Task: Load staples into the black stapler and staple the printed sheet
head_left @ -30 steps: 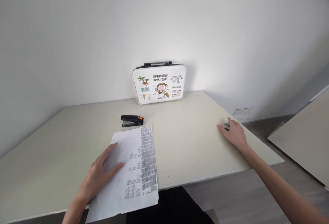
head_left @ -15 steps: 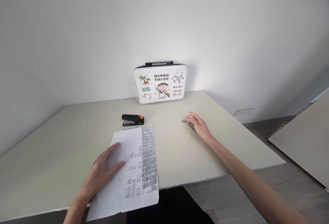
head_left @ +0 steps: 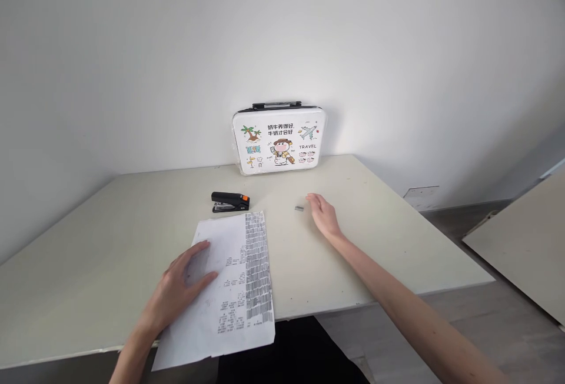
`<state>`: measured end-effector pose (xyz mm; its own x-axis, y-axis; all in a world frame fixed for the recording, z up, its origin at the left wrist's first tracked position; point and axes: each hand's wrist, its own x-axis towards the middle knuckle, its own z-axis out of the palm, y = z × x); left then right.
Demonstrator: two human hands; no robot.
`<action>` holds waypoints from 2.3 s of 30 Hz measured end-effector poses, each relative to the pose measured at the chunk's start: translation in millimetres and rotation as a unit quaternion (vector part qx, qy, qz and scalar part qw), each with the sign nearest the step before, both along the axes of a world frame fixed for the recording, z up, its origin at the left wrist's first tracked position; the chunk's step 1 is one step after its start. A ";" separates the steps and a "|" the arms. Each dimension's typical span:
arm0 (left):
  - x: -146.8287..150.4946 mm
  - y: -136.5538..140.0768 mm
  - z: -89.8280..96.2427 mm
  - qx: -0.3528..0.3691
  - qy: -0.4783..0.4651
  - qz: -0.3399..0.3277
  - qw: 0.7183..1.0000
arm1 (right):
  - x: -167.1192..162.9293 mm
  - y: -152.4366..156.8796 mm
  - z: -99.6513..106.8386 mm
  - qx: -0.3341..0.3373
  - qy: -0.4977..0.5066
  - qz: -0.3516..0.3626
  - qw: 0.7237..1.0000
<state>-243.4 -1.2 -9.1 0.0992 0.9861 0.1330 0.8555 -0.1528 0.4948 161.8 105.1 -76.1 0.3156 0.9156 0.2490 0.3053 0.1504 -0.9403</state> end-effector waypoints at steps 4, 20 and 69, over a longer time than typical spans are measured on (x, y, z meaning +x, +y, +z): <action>-0.4 -0.9 -0.9 -0.004 -0.008 -0.005 1.000 | -33.3 23.8 -0.5 0.009 -0.041 0.049 0.998; -0.2 -5.4 3.2 -0.019 -0.023 -0.030 0.999 | -150.9 112.4 19.6 -0.016 0.133 0.167 0.977; 2.0 -7.6 4.6 0.022 0.000 -0.028 0.999 | 57.6 -52.4 23.0 -0.067 -0.082 0.176 0.979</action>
